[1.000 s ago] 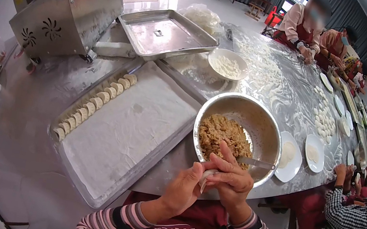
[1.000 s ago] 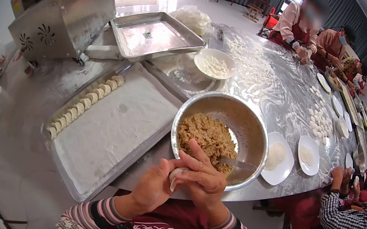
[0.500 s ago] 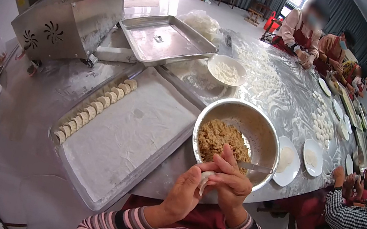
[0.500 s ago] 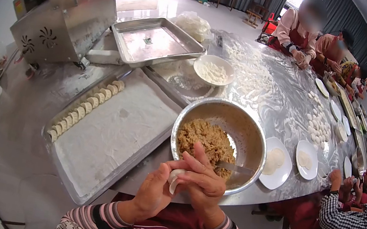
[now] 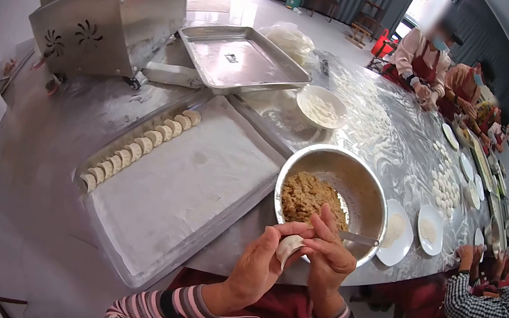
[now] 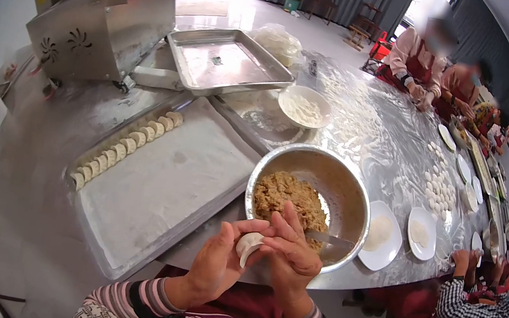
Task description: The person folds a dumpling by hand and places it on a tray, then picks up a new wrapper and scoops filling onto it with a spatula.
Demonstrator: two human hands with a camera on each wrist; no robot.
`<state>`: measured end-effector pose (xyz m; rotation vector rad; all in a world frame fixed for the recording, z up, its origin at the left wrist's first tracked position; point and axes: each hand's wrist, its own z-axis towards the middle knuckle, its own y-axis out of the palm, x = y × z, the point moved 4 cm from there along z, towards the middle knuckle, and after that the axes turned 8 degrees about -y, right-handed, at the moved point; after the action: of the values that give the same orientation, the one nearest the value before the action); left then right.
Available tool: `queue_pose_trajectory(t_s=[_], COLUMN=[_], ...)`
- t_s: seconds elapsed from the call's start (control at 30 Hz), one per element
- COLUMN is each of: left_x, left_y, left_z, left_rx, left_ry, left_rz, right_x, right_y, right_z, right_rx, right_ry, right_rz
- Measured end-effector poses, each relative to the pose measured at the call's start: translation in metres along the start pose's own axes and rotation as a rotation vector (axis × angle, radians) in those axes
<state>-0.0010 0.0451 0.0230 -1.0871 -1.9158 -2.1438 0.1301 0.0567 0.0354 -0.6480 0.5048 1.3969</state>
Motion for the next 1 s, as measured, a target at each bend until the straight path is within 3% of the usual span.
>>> queue_pose_trajectory(t_s=[0.07, 0.1, 0.13, 0.17, 0.2, 0.27, 0.33, 0.43, 0.53, 0.57, 0.63, 0.7, 0.73, 0.77, 0.83, 0.9, 0.93, 1.0], left_x=[0.008, 0.013, 0.019, 0.023, 0.027, 0.045, 0.056, 0.081, 0.106, 0.116, 0.152, 0.201, 0.227, 0.248, 0.276, 0.288, 0.289, 0.287], left_y=[-0.008, -0.01, -0.013, -0.015, -0.016, -0.018, -0.026, -0.029, -0.035, -0.04, -0.06, -0.101, -0.116, -0.15, -0.213, -0.259, -0.288, -0.336], left_z=[-0.001, -0.003, -0.007, -0.012, -0.015, -0.025, -0.033, -0.047, -0.063, -0.069, -0.086, -0.109, -0.126, -0.142, -0.18, -0.204, -0.212, -0.228], left_rx=[-0.06, -0.122, -0.11, -0.071, -0.035, 0.05, 0.005, -0.034, -0.001, 0.032, 0.144, 0.261, 0.443, 0.581, 1.003, 1.279, 1.272, 1.483], left_ry=[-0.009, -0.038, -0.024, -0.07, -0.118, -0.168, -0.278, -0.286, -0.258, -0.211, -0.03, 0.408, 0.574, 0.735, 0.884, 0.875, 0.871, 0.764], left_rz=[-0.017, -0.034, -0.027, -0.026, -0.027, -0.006, -0.044, -0.086, -0.108, -0.11, 0.077, 0.229, 0.356, 0.427, 0.455, 0.581, 0.592, 0.759], right_x=[-0.012, -0.03, -0.042, -0.042, -0.046, -0.052, -0.062, -0.071, -0.076, -0.066, -0.049, -0.009, 0.015, 0.032, 0.081, 0.129, 0.15, 0.177], right_y=[0.009, 0.017, 0.025, 0.031, 0.035, 0.065, 0.086, 0.113, 0.133, 0.136, 0.146, 0.153, 0.157, 0.164, 0.171, 0.18, 0.184, 0.197], right_z=[0.016, 0.03, 0.037, 0.037, 0.043, 0.049, 0.058, 0.066, 0.088, 0.095, 0.113, 0.126, 0.13, 0.134, 0.133, 0.133, 0.133, 0.137], right_rx=[-0.074, -0.145, -0.208, -0.429, -0.428, -1.046, -1.052, -1.102, -1.163, -1.009, -0.88, -0.79, -0.765, -0.754, -0.565, -0.462, -0.37, -0.3], right_ry=[-0.062, -0.152, -0.241, -0.262, -0.266, -0.398, -0.488, -0.55, -0.417, -0.451, -0.224, 0.047, 0.212, 0.214, 0.689, 0.718, 0.747, 0.788], right_rz=[-0.02, -0.193, -0.368, -0.479, -0.471, -0.511, -0.506, -0.481, -0.342, -0.26, -0.202, -0.126, -0.113, -0.112, 0.069, 0.101, 0.131, 0.111])
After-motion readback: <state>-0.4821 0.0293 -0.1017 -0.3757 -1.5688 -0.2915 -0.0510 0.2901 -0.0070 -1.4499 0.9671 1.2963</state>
